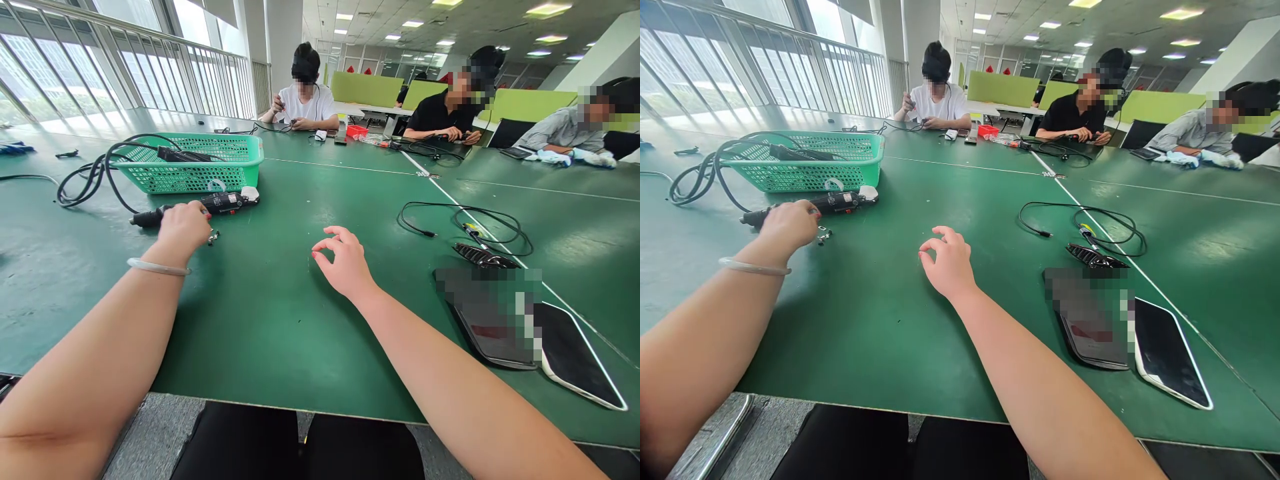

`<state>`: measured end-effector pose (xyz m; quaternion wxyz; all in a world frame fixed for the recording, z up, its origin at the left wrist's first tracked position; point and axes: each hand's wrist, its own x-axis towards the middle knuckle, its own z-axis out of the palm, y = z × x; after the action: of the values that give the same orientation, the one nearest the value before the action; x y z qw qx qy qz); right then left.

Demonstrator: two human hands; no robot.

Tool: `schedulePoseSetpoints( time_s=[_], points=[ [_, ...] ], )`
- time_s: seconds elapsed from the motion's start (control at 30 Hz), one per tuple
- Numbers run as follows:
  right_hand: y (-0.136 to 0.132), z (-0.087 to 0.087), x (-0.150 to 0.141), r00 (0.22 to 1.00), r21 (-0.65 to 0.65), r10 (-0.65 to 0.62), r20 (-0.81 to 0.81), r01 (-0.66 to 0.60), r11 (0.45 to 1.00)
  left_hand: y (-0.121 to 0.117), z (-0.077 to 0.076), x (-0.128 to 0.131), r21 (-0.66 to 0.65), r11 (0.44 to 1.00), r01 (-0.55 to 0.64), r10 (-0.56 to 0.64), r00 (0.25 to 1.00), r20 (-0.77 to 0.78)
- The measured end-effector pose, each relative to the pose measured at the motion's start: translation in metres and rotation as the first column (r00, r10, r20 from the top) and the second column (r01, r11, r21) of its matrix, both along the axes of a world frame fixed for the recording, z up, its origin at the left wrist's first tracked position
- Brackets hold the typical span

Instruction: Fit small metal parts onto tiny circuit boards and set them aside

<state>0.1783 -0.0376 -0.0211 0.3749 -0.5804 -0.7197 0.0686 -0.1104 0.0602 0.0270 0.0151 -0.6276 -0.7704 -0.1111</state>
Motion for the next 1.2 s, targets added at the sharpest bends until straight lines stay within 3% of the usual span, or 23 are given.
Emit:
schedulePoseSetpoints(
  time_s=[0.13,0.27,0.33,0.4,0.43,0.5,0.57,0.63,0.7,0.77,0.83,0.9,0.93,0.97,1.03,1.07,1.1,1.13,1.2],
  points=[
    [0.000,0.001,0.000,1.000,-0.017,0.012,-0.015,-0.012,1.000,0.007,-0.029,0.027,0.031,0.996,0.089,-0.093,0.973,0.210],
    [0.001,0.001,0.000,1.000,-0.027,0.016,-0.022,-0.017,1.000,-0.008,-0.041,0.065,0.041,0.957,0.288,-0.286,0.904,0.318],
    [0.002,0.001,0.000,1.000,-0.030,0.022,-0.018,-0.023,0.999,-0.025,-0.040,0.084,0.072,0.844,0.531,-0.484,0.699,0.527],
    [0.003,0.001,0.001,0.999,-0.033,0.030,-0.011,-0.030,0.999,-0.042,-0.037,0.099,0.104,0.707,0.700,-0.533,0.430,0.729],
    [0.004,0.001,0.002,0.999,-0.036,0.035,-0.006,-0.036,0.999,-0.048,-0.035,0.104,0.139,0.675,0.724,-0.518,0.332,0.788],
    [0.006,-0.001,0.003,0.999,-0.049,0.043,0.007,-0.042,0.998,-0.053,-0.031,0.108,0.230,0.689,0.687,-0.502,0.225,0.835],
    [0.009,-0.003,0.005,0.999,-0.089,0.030,0.018,-0.029,0.996,-0.048,-0.030,0.103,0.279,0.784,0.555,-0.490,0.277,0.826],
    [0.010,-0.005,0.007,1.000,-0.171,-0.006,0.010,0.007,0.985,-0.035,-0.030,0.091,0.260,0.896,0.360,-0.421,0.499,0.758],
    [0.011,-0.007,0.008,0.999,-0.283,-0.037,-0.014,0.032,0.958,-0.020,-0.033,0.075,0.217,0.955,0.201,-0.292,0.762,0.578],
    [0.009,-0.007,0.008,0.998,-0.374,-0.040,-0.043,0.021,0.927,-0.010,-0.037,0.062,0.160,0.965,0.206,-0.251,0.900,0.356],
    [0.007,-0.007,0.007,0.998,-0.415,-0.027,-0.062,-0.001,0.910,-0.008,-0.039,0.059,0.057,0.955,0.290,-0.295,0.923,0.247],
    [0.005,-0.006,0.006,0.998,-0.424,-0.014,-0.064,-0.014,0.906,-0.017,-0.039,0.066,-0.007,0.909,0.418,-0.402,0.879,0.256],
    [0.005,-0.006,0.005,0.998,-0.422,-0.012,-0.063,-0.015,0.907,-0.024,-0.037,0.073,-0.025,0.858,0.512,-0.484,0.826,0.290],
    [0.005,-0.006,0.005,0.998,-0.416,-0.011,-0.062,-0.016,0.909,-0.033,-0.035,0.081,-0.033,0.784,0.620,-0.572,0.742,0.349],
    [0.007,-0.006,0.004,0.997,-0.390,-0.016,-0.071,-0.013,0.921,-0.052,-0.029,0.097,-0.064,0.573,0.817,-0.696,0.526,0.488],
    [0.009,-0.006,0.005,0.997,-0.374,-0.019,-0.081,-0.013,0.927,-0.059,-0.026,0.103,-0.065,0.466,0.883,-0.714,0.418,0.561],
    [0.011,-0.006,0.006,0.995,-0.363,-0.022,-0.096,-0.014,0.932,-0.065,-0.024,0.108,-0.059,0.398,0.916,-0.698,0.344,0.628],
    [0.012,-0.005,0.007,0.993,-0.359,-0.023,-0.113,-0.019,0.933,-0.068,-0.023,0.111,-0.019,0.360,0.933,-0.675,0.274,0.685],
    [0.014,0.000,0.014,0.988,-0.378,-0.029,-0.152,-0.031,0.925,-0.068,-0.022,0.111,0.097,0.377,0.921,-0.609,0.167,0.775]
  ],
)
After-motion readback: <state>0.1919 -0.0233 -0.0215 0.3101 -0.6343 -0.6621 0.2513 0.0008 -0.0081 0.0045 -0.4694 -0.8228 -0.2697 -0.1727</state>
